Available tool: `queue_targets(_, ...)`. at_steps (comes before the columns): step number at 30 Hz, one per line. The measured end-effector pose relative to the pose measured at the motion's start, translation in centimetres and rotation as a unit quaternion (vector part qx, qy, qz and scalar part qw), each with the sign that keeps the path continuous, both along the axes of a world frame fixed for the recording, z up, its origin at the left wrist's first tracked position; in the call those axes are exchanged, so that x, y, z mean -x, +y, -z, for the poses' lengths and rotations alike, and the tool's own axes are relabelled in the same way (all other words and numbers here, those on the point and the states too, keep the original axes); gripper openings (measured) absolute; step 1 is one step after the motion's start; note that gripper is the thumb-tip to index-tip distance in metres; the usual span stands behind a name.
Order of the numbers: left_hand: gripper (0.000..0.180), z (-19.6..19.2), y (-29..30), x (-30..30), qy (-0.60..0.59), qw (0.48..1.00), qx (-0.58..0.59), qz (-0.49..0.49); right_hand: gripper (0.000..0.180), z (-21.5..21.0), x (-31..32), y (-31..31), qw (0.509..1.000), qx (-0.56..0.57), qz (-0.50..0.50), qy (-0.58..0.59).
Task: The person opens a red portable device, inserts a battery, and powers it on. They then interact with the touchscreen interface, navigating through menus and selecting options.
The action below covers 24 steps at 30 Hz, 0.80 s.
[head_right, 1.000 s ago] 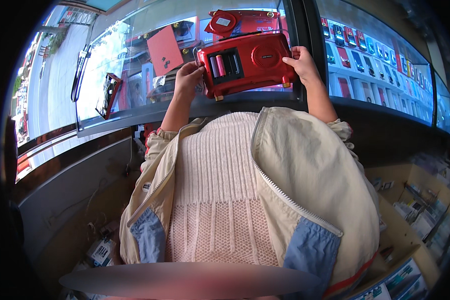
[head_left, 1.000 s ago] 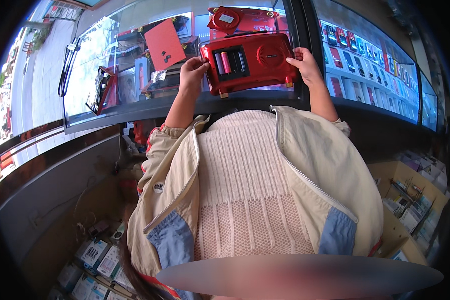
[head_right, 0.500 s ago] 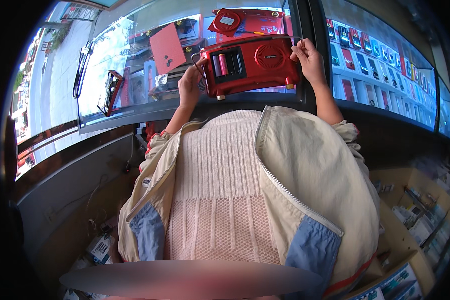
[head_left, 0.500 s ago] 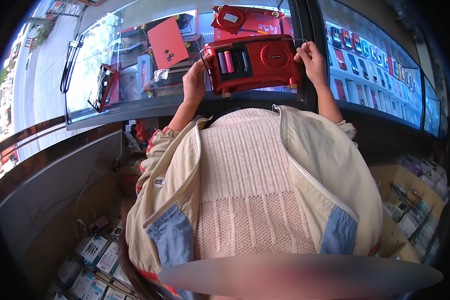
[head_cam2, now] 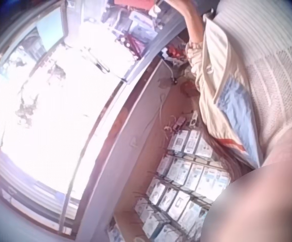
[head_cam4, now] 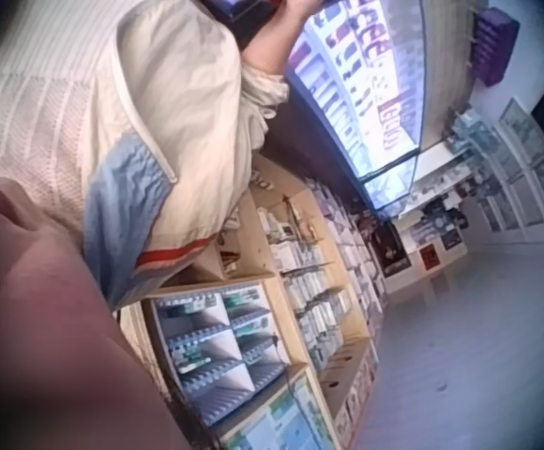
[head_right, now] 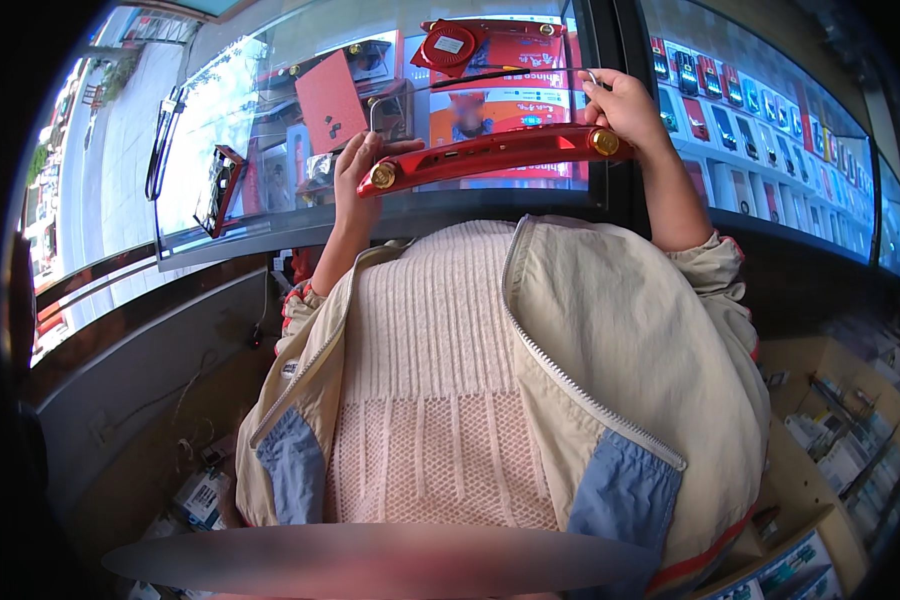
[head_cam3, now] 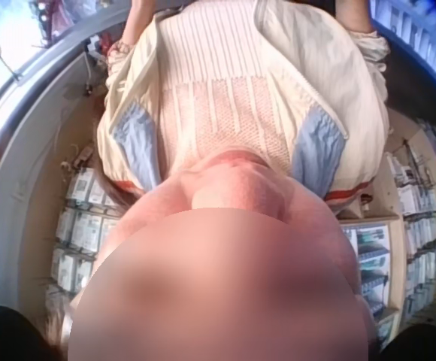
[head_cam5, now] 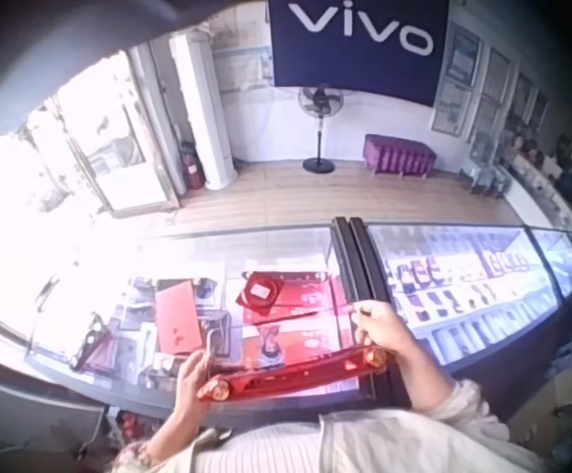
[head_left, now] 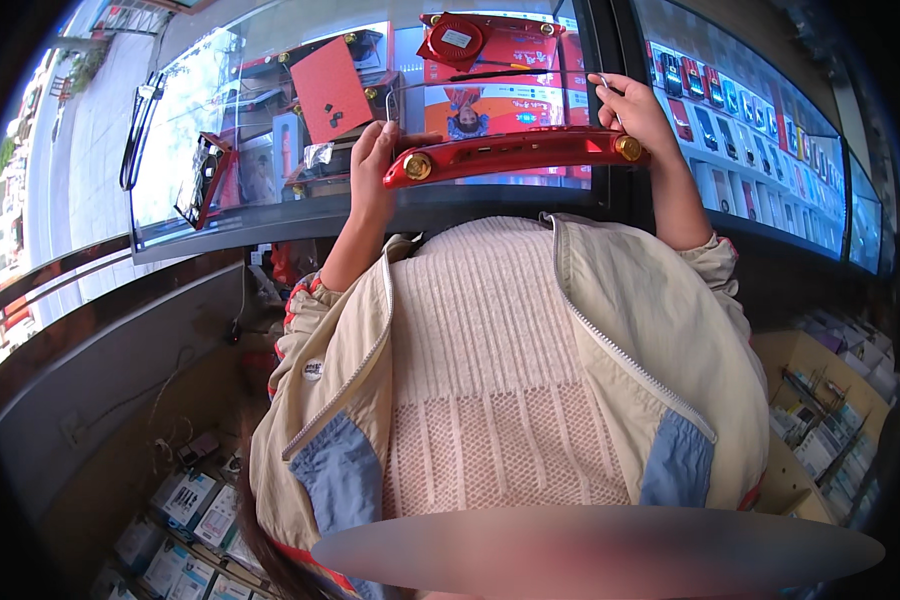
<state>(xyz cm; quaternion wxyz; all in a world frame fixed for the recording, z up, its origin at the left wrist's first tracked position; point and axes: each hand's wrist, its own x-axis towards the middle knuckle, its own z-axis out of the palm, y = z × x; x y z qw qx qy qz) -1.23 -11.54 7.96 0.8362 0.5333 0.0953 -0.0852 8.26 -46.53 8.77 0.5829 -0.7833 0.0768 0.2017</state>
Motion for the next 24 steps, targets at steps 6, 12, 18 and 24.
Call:
queue_targets(6, 0.022, 1.1, -0.1, 0.6, 0.006, 0.999, 0.02, -0.035, 0.032, 1.7, 0.9, -0.1, 0.999, -0.043, -0.02, 0.007)
queue_targets(12, 0.022, 1.0, -0.1, 0.6, 0.037, 0.998, 0.046, -0.027, 0.035, 0.3, 1.7, 0.7, 0.981, 0.132, -0.065, -0.129)
queue_targets(18, 0.024, 1.8, -0.6, 2.3, -0.005, 0.998, 0.04, -0.043, 0.031, -1.6, 1.8, 0.2, 0.832, 0.31, -0.187, -0.421)
queue_targets(24, 0.025, 1.6, -0.8, 2.3, -0.006, 0.998, 0.042, -0.048, 0.018, -7.0, 1.9, 2.7, 0.855, 0.125, -0.337, -0.374)
